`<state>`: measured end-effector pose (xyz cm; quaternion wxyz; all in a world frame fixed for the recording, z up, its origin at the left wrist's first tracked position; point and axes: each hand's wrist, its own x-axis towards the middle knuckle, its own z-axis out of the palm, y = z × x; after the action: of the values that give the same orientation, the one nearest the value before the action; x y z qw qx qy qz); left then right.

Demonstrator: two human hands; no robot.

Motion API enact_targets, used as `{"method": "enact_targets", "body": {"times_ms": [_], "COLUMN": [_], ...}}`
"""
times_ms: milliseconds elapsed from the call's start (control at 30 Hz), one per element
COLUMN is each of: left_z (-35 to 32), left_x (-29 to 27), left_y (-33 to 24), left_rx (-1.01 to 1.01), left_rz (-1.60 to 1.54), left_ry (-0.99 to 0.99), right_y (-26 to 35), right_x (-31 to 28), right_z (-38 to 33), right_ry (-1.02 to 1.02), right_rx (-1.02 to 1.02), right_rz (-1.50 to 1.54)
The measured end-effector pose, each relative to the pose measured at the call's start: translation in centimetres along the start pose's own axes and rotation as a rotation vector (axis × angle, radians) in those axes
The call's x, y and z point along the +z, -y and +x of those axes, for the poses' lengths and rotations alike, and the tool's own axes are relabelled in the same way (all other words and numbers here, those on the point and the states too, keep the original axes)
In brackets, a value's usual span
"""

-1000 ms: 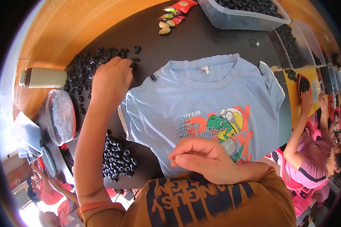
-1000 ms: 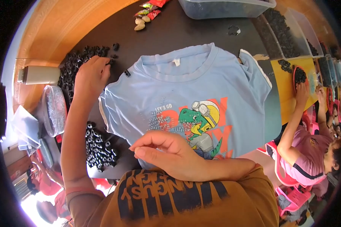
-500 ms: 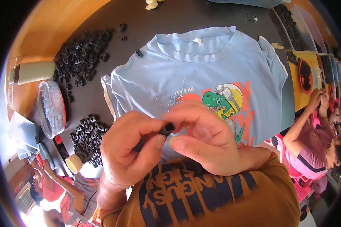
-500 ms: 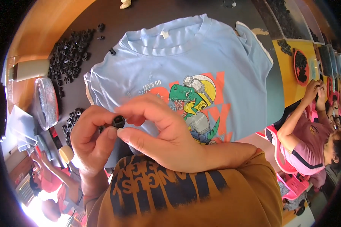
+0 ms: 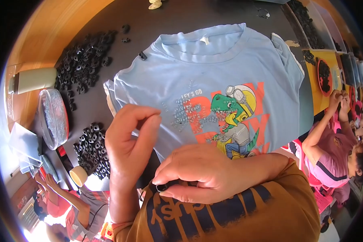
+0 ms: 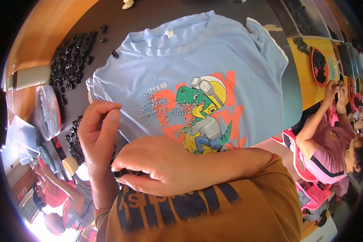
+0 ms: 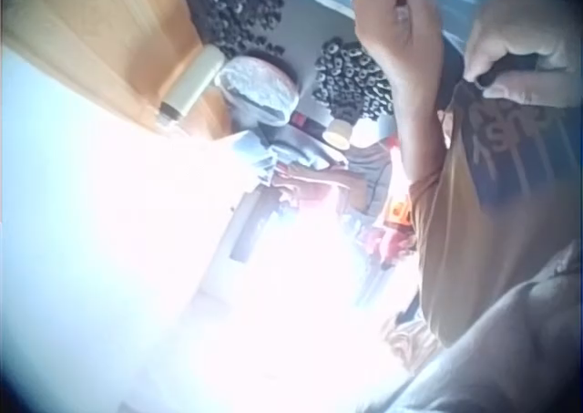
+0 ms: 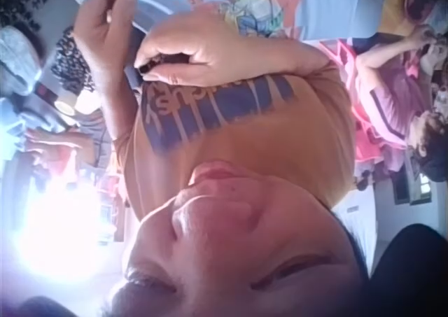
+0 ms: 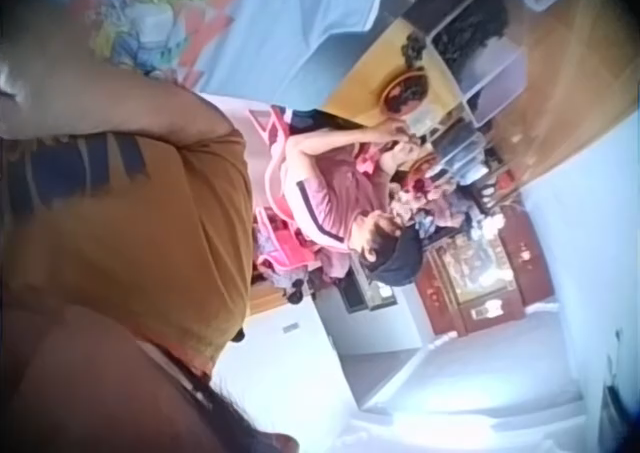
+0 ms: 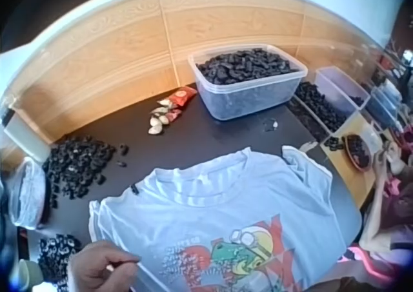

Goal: Assembling small plastic cord locks by inserting springs into the plastic housings at a workbench.

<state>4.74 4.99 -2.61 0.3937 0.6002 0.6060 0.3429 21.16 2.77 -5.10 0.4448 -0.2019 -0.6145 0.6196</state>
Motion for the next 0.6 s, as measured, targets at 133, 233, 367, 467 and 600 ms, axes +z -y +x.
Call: {"method": "enact_targets", "body": {"times_ms": [133, 233, 367, 467, 600], "left_z": [2.6, 4.1, 5.3, 5.6, 5.3], "left_x": [1.9, 3.3, 4.4, 4.7, 4.2], "left_y": [0.1, 0.8, 1.3, 1.4, 1.4], "left_rx": [0.272, 0.315, 0.368, 0.483, 0.508], "left_rz": [0.255, 0.326, 0.579, 0.724, 0.688], "left_ry": [0.066, 0.091, 0.124, 0.107, 0.095], "right_y": [0.0, 0.2, 0.2, 0.2, 0.1], "right_x": [0.1, -0.1, -0.3, -0.3, -0.3], "right_z": [0.1, 0.1, 0.2, 0.0, 0.0], "right_ry": [0.011, 0.002, -0.057, -0.183, -0.256], "right_rx": [-0.005, 0.006, 0.068, 0.120, 0.102], "right_rz": [-0.018, -0.024, 0.067, 0.127, 0.181]}}
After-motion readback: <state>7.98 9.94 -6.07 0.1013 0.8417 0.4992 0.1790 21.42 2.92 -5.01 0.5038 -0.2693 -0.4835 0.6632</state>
